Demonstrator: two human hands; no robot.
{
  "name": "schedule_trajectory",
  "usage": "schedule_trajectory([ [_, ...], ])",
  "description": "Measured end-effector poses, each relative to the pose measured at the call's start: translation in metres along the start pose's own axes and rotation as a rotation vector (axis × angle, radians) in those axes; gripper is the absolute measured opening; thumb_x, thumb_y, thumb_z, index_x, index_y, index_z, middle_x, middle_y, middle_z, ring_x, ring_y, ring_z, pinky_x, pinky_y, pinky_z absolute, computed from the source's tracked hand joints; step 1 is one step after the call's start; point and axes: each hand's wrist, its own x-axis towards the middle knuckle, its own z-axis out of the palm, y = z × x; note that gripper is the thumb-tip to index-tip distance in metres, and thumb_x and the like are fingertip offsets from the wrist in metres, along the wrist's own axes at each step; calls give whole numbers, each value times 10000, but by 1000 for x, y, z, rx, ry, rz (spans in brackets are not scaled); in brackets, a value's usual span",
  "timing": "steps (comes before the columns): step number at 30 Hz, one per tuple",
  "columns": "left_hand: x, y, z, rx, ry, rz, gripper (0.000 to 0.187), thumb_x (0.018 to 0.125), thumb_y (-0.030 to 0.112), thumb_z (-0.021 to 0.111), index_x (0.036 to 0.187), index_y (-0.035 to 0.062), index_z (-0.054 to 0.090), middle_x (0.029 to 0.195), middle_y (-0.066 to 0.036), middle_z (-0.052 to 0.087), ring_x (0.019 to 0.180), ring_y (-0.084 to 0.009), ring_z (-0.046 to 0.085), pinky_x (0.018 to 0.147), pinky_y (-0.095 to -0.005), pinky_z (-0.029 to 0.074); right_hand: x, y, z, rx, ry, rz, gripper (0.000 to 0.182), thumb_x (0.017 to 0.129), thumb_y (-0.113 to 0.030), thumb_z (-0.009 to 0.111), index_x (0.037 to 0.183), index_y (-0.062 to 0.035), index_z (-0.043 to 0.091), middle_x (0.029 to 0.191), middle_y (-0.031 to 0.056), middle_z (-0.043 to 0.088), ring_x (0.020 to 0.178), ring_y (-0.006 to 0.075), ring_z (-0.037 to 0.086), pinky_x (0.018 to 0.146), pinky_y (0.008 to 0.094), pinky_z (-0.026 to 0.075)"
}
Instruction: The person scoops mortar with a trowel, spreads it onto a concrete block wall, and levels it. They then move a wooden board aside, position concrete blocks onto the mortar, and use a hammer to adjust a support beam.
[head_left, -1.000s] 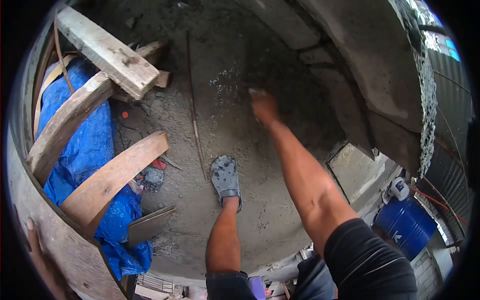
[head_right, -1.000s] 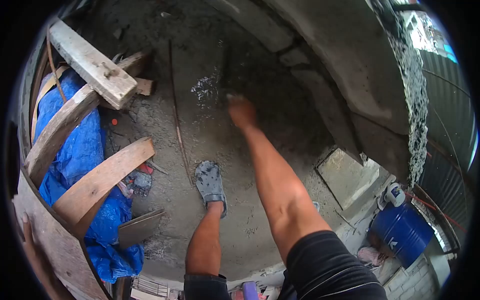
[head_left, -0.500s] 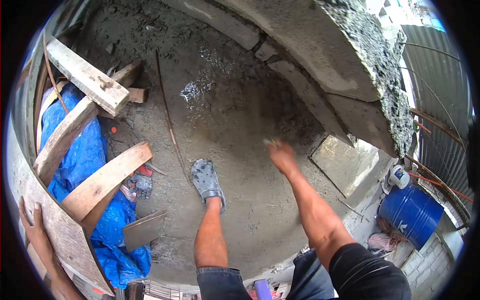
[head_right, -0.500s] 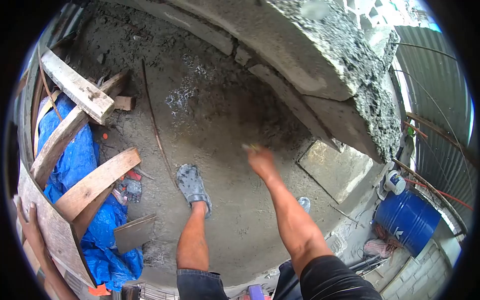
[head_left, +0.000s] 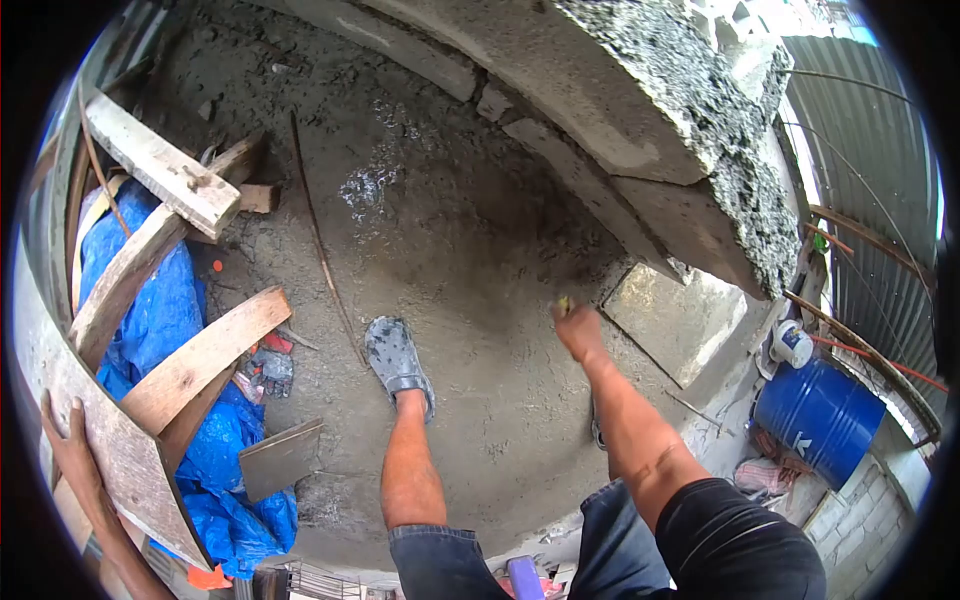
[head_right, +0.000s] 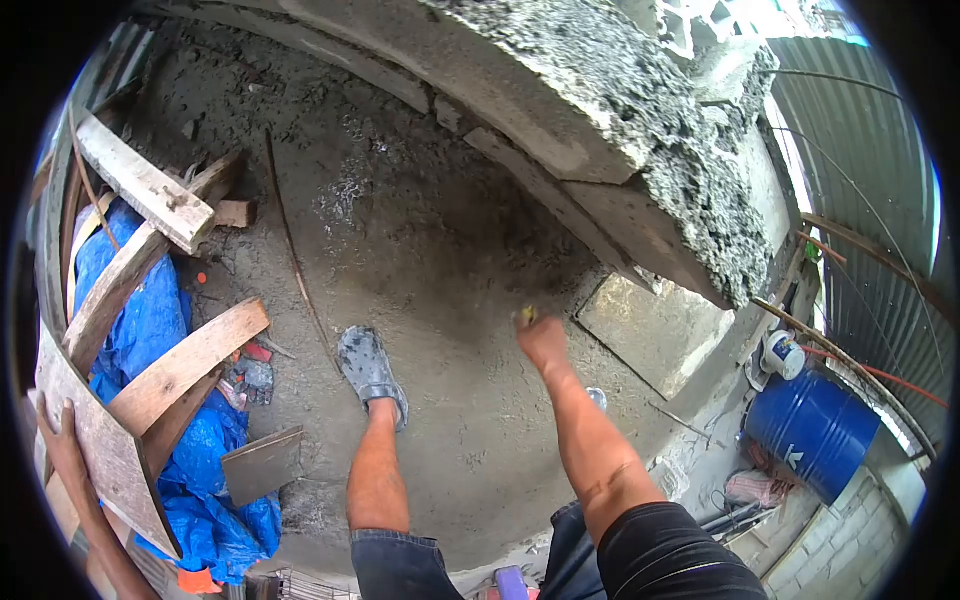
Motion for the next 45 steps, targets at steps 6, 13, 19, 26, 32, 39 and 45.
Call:
schedule_trajectory([
  [6, -41, 8, 62, -250, -11, -17, 587, 1002, 278, 477, 1535, 68, 347, 1550, -155, 371, 1417, -273, 358, 1196, -375, 231, -47, -10, 44, 9, -306, -51, 331, 872, -334, 612, 1070, -74, 666, 980, 255, 692, 953, 437, 664, 817, 510, 540],
  [13, -375, 353, 362, 571, -860, 553, 524, 1079, 199, 206, 1590, 84, 203, 1675, -41, 146, 1535, -197, 133, 1266, -339, 45, 15, 72, 38, -166, -44, 145, 304, 850, -360, 657, 950, -74, 687, 912, 224, 704, 898, 414, 678, 807, 492, 550],
  [19, -409, 322, 438, -6, -565, 320, 485, 1071, 199, 273, 1528, 65, 364, 1602, -78, 341, 1479, -249, 294, 1257, -371, 153, 22, 97, 8, -173, 57, 166, 334, 869, -396, 659, 955, -75, 691, 912, 219, 709, 892, 429, 679, 799, 489, 552],
  [26, -402, 329, 417, 86, -643, 330, 488, 1050, 195, 287, 1520, 121, 397, 1599, -62, 353, 1483, -241, 301, 1253, -403, 170, 124, 37, -4, -279, -84, 177, 351, 938, -335, 529, 1108, -72, 689, 1118, 216, 697, 1006, 423, 675, 889, 511, 541],
  [32, -393, 336, 417, 415, -532, 464, 486, 1029, 202, 379, 1512, 155, 399, 1606, -80, 331, 1467, -292, 328, 1206, -454, 261, 130, 30, -21, -346, 212, 128, 496, 979, -488, 490, 1211, -85, 663, 1126, 224, 698, 1073, 387, 675, 924, 511, 531],
  [39, -341, 240, 390, 476, -409, 566, 586, 1051, 313, 369, 1566, 59, 252, 1616, -147, 278, 1463, -313, 302, 1205, -406, 258, 2, 12, -140, -467, 154, -109, 323, 920, -355, 589, 1089, -96, 683, 943, 206, 720, 872, 392, 696, 768, 502, 548],
  [45, 9, -27, 77, -60, -37, 73, 726, 925, 464, 594, 1509, 92, 375, 1481, -290, 411, 1272, -444, 497, 1094, -505, 384, -198, -71, -308, -328, 60, -75, 279, 849, -330, 712, 836, -78, 594, 772, 187, 656, 766, 413, 648, 703, 512, 516],
])
